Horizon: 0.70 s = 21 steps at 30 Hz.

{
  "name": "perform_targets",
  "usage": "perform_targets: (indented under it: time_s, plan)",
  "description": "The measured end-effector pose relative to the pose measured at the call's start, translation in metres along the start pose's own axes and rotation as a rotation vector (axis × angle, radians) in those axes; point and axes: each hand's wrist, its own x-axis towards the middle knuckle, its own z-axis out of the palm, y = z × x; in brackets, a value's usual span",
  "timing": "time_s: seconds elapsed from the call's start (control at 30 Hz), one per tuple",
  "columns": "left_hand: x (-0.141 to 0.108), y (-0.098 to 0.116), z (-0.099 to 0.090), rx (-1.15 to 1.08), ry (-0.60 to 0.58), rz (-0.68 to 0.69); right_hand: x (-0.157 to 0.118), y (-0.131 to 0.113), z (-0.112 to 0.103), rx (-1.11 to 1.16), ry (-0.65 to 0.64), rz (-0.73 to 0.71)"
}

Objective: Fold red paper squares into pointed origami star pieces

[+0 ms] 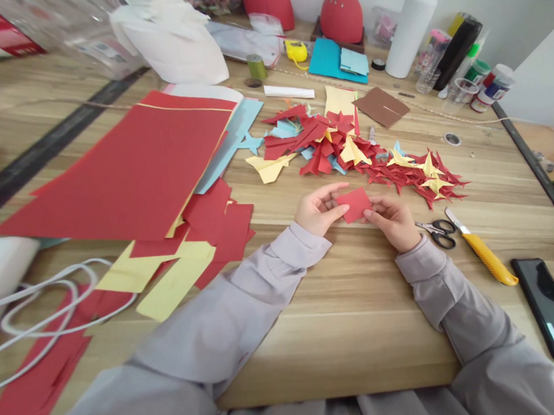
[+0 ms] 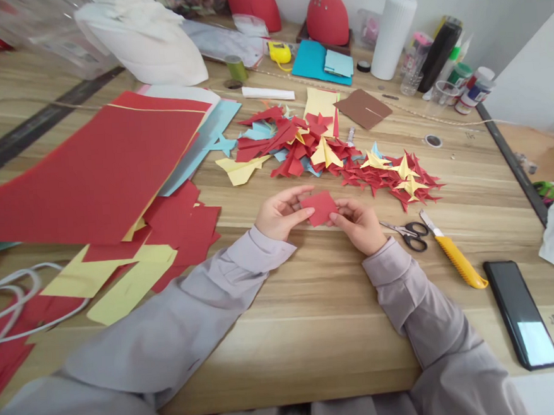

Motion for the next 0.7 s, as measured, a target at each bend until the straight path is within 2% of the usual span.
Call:
perform_targets:
  time_s: [0.47, 0.7]
  plan:
    - [-0.0038, 0.0028, 0.0037, 0.093, 0.006, -0.033, -0.0011, 0.0016, -0.0002, -0.063, -0.045, -0.004]
    - [-0.0046, 0.0008, 0.0023, 0.201, -0.085, 0.034, -0.0013, -0.0027, -0.0007, -0.195, -0.020, -0.042]
